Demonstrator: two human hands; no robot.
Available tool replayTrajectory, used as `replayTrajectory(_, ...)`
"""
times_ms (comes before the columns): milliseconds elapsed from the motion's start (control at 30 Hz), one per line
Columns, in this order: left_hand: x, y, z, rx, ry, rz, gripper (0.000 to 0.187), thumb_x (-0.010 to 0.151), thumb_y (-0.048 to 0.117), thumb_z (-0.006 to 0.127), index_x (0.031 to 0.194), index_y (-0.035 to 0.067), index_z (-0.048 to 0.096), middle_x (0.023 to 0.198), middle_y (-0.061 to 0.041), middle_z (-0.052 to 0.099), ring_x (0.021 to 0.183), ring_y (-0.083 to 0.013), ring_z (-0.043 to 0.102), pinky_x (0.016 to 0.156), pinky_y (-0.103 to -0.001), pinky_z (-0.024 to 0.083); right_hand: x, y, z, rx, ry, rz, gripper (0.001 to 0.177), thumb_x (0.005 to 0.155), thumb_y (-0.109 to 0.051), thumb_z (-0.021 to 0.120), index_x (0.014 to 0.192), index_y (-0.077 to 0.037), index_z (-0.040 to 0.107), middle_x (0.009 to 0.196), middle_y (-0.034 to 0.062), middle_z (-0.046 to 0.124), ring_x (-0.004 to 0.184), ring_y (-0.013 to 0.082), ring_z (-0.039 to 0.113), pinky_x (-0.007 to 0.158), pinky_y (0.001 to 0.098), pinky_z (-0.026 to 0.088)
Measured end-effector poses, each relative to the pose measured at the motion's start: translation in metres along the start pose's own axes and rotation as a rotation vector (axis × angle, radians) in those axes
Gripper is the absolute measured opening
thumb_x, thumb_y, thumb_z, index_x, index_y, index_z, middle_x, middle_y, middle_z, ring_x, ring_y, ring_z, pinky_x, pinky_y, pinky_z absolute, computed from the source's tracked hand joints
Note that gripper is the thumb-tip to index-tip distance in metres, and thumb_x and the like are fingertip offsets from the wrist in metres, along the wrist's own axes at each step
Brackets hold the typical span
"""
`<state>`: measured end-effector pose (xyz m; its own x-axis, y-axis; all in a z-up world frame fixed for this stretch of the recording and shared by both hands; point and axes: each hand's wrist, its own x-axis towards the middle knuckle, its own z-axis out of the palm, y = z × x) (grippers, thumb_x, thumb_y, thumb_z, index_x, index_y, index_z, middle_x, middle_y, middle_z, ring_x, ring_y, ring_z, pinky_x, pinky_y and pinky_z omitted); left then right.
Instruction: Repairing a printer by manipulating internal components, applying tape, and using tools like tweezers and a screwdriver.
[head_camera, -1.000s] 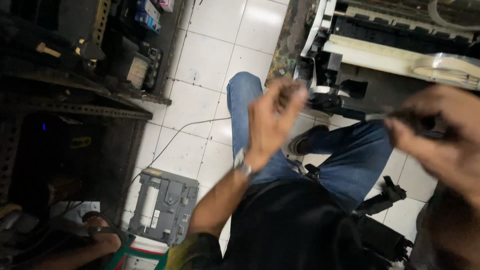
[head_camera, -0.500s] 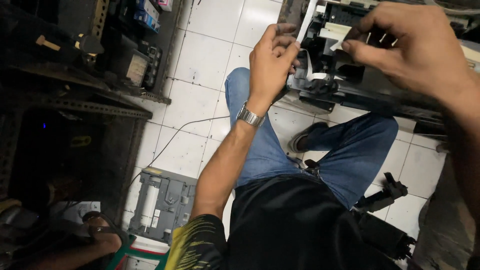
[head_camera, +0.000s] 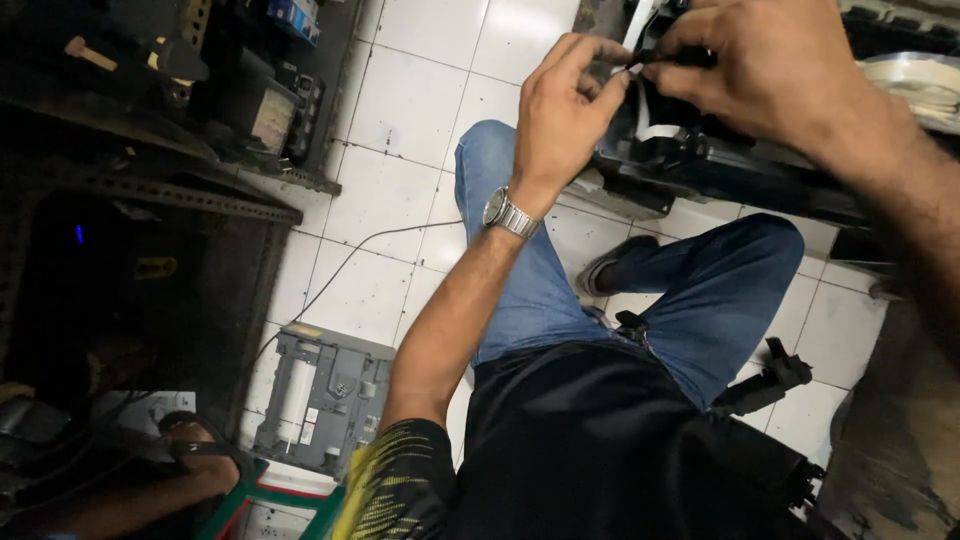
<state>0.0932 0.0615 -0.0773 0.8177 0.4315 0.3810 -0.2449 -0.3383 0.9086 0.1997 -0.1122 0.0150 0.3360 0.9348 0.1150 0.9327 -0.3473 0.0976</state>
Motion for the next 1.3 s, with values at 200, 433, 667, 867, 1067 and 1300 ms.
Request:
replayTrajectory(200,-0.002,-0.004,0.000,0.004,-0.004,0.017,0.017,0.085,0.010,0.071,0.102,0.008,0.071,0.090,0.003,0.062,0.058,-0.0057,0.058,0.051,-0.022,0.045,-0.001,-0.012,-0.006,-0.121,-0.004,0.052,0.017,0.108,-0.028,0.082,0.115,-0.013,0.084,0.089,-0.0003,0.074,0.056,0.0177,0.060,0.054,0.0295,0.046)
replayTrajectory(433,-0.002,0.001,0.004,0.052,0.124,0.066,0.017,0.090,0.018,0.064,0.090,0.002,0.071,0.086,0.000,0.064,0.057,-0.0126,0.054,0.054,-0.028,0.045,-0.005,-0.012,-0.005,-0.285,-0.043,0.028,0.019,0.109,-0.035,0.080,0.117,-0.018,0.082,0.084,-0.0042,0.071,0.053,0.0129,0.056,0.056,0.0247,0.044)
replayTrajectory(667,-0.003,-0.012,0.008,0.138,0.096,0.101,0.010,0.085,0.013,0.070,0.093,0.006,0.072,0.091,0.004,0.061,0.059,-0.0118,0.055,0.058,-0.029,0.048,-0.009,-0.011,-0.003,-0.425,-0.074,0.008,0.018,0.116,-0.042,0.074,0.121,-0.026,0.078,0.090,-0.0103,0.071,0.055,0.0100,0.056,0.056,0.0220,0.043)
replayTrajectory(867,-0.003,-0.016,0.006,0.107,0.068,0.096,0.013,0.086,0.013,0.071,0.097,0.006,0.072,0.094,0.005,0.063,0.059,-0.0109,0.054,0.057,-0.028,0.047,-0.004,-0.014,-0.008,-0.391,-0.102,0.020,0.018,0.116,-0.040,0.074,0.114,-0.023,0.079,0.077,-0.0075,0.066,0.051,0.0118,0.052,0.055,0.0242,0.041)
replayTrajectory(1067,-0.001,-0.017,0.005,0.109,0.071,0.123,0.013,0.087,0.015,0.070,0.095,0.005,0.073,0.092,0.005,0.064,0.059,-0.0113,0.052,0.057,-0.028,0.045,-0.003,-0.018,-0.011,-0.350,-0.060,-0.008,0.016,0.111,-0.035,0.077,0.119,-0.022,0.082,0.089,-0.0089,0.074,0.054,0.0106,0.056,0.056,0.0237,0.041)
replayTrajectory(1300,0.000,-0.020,0.005,0.097,0.043,0.108,0.015,0.087,0.016,0.070,0.096,0.004,0.074,0.095,0.005,0.066,0.060,-0.0100,0.053,0.057,-0.027,0.046,-0.001,-0.019,-0.011,-0.343,-0.063,-0.008,0.023,0.109,-0.036,0.076,0.125,-0.021,0.082,0.087,-0.0076,0.075,0.051,0.0098,0.057,0.053,0.0217,0.043)
